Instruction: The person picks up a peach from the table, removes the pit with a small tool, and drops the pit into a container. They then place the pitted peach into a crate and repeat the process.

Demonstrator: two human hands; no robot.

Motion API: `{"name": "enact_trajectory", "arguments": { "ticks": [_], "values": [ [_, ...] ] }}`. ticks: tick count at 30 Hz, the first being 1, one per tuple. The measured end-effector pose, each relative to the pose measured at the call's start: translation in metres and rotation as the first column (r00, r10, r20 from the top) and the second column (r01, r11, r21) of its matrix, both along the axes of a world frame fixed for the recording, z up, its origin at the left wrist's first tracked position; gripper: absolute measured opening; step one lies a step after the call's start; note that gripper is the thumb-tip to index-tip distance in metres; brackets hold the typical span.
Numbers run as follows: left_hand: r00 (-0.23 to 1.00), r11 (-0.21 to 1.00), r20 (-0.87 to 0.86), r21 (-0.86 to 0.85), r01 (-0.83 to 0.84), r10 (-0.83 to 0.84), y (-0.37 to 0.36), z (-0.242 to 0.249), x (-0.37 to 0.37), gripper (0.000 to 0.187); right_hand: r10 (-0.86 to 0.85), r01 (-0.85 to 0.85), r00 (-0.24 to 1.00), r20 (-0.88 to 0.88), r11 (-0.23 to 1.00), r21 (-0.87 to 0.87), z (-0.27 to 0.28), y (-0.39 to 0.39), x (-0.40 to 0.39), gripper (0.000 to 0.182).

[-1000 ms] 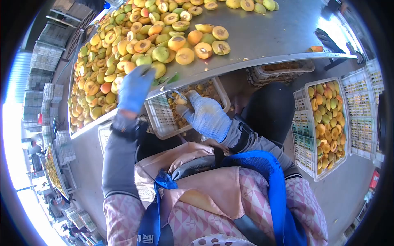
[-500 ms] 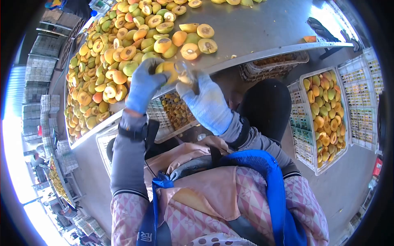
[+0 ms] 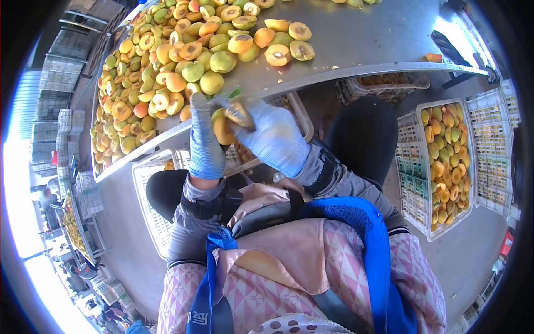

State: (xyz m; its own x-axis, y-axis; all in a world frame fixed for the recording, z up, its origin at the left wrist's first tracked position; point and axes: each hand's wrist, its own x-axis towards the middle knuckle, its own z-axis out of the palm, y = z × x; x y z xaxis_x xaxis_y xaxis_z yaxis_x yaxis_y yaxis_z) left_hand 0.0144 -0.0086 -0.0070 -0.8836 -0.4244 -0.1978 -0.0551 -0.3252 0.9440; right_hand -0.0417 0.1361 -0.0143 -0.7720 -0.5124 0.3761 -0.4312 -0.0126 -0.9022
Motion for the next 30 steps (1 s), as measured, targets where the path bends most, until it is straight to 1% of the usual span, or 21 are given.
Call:
{"name": "enact_trajectory", "arguments": {
  "ticks": [1, 3, 4, 7, 8, 9, 10, 11, 13, 14, 15, 16, 19, 20, 22, 23, 25, 26, 27, 28, 30],
  "values": [
    [1.0, 1.0, 0.009, -0.005, -0.019, 0.019, 0.008, 0.003, 0.0, 0.05, -0.02, 0.02, 1.0, -0.015, 1.0, 0.002, -0.001, -0.002, 0.001, 0.036],
    [1.0, 0.999, -0.011, 0.047, -0.01, 0.01, 0.019, 0.012, 0.001, 0.051, -0.055, 0.056, 0.997, -0.048, 0.998, 0.009, -0.004, -0.007, 0.004, 0.042],
    [0.997, 0.996, -0.011, 0.058, -0.071, 0.072, 0.019, 0.006, 0.002, 0.05, -0.013, 0.014, 0.999, -0.029, 1.0, 0.024, -0.005, -0.006, 0.004, 0.042],
    [0.996, 0.997, -0.053, -0.02, 0.073, -0.074, 0.002, -0.005, 0.004, 0.051, 0.072, -0.074, 0.997, 0.021, 0.991, 0.109, -0.004, -0.002, 0.01, 0.041],
    [1.0, 0.998, 0.007, -0.057, 0.007, -0.006, -0.003, -0.01, 0.005, 0.055, 0.07, -0.075, 0.997, 0.032, 0.983, 0.17, -0.006, -0.002, 0.016, 0.041],
    [1.0, 0.999, -0.003, -0.049, -0.011, 0.011, -0.005, -0.006, 0.003, 0.055, 0.07, -0.078, 0.997, 0.042, 0.97, 0.232, -0.007, -0.003, 0.021, 0.041],
    [0.999, 0.999, -0.012, -0.04, -0.034, 0.034, -0.005, 0.001, 0.0, 0.055, 0.019, -0.017, 1.0, -0.005, 0.976, 0.216, -0.004, -0.001, 0.021, 0.038],
    [0.998, 0.998, -0.018, -0.031, -0.056, 0.055, -0.006, 0.006, 0.0, 0.056, 0.006, -0.002, 1.0, -0.017, 0.969, 0.246, -0.007, -0.002, 0.02, 0.038],
    [0.996, 0.989, -0.054, -0.129, -0.075, 0.069, -0.004, 0.005, 0.001, 0.054, -0.034, 0.046, 0.998, -0.043, 0.953, 0.3, -0.015, -0.005, 0.017, 0.037],
    [0.994, 0.979, -0.06, -0.176, -0.099, 0.09, -0.004, 0.0, 0.001, 0.055, -0.014, 0.039, 0.996, -0.084, 0.953, 0.3, -0.015, -0.005, 0.017, 0.037],
    [0.992, 0.967, -0.069, -0.222, -0.123, 0.11, -0.002, -0.002, -0.001, 0.055, -0.013, 0.036, 0.997, -0.072, 0.945, 0.326, -0.014, -0.004, 0.017, 0.037],
    [0.989, 0.973, -0.075, -0.185, -0.138, 0.126, 0.007, 0.005, -0.003, 0.054, -0.009, 0.029, 0.998, -0.059, 0.936, 0.352, -0.013, -0.004, 0.018, 0.037],
    [0.987, 0.892, -0.124, -0.428, -0.145, 0.101, 0.0, -0.008, -0.003, 0.049, 0.012, 0.001, 0.999, -0.031, 0.92, 0.392, -0.017, -0.005, 0.023, 0.037],
    [0.989, 0.836, -0.128, -0.532, -0.135, 0.078, -0.003, -0.01, -0.003, 0.047, 0.019, -0.007, 1.0, -0.024, 0.917, 0.399, -0.018, -0.006, 0.024, 0.036],
    [0.991, 0.69, -0.129, -0.715, -0.115, 0.032, -0.006, -0.013, -0.003, 0.044, -0.002, -0.032, 0.996, 0.088, 0.922, 0.385, -0.015, -0.008, 0.025, 0.035],
    [0.993, 0.717, -0.114, -0.689, -0.111, 0.045, -0.003, -0.011, -0.003, 0.044, -0.01, -0.045, 0.989, 0.145, 0.925, 0.378, -0.015, -0.009, 0.026, 0.034],
    [0.994, 0.766, -0.083, -0.634, -0.107, 0.07, 0.005, -0.002, -0.004, 0.043, 0.013, -0.053, 0.979, 0.202, 0.979, 0.198, -0.018, -0.012, 0.026, 0.033],
    [0.989, 0.612, -0.139, -0.778, -0.142, 0.052, 0.005, -0.004, -0.005, 0.035, 0.027, -0.052, 0.974, 0.227, 0.993, 0.103, -0.019, -0.013, 0.025, 0.032],
    [0.982, 0.43, -0.188, -0.885, -0.179, 0.021, 0.004, -0.007, -0.005, 0.027, 0.025, -0.057, 0.975, 0.219, 0.989, 0.137, -0.018, -0.012, 0.025, 0.031],
    [0.973, 0.23, -0.23, -0.948, -0.218, -0.025, 0.004, -0.008, -0.007, 0.019, 0.019, -0.056, 0.977, 0.211, 0.984, 0.171, -0.017, -0.01, 0.025, 0.031],
    [0.975, 0.439, -0.22, -0.878, -0.192, -0.014, 0.006, -0.006, -0.008, 0.027, 0.01, -0.052, 0.987, 0.158, 0.963, 0.263, -0.013, -0.006, 0.025, 0.031]
  ]
}}
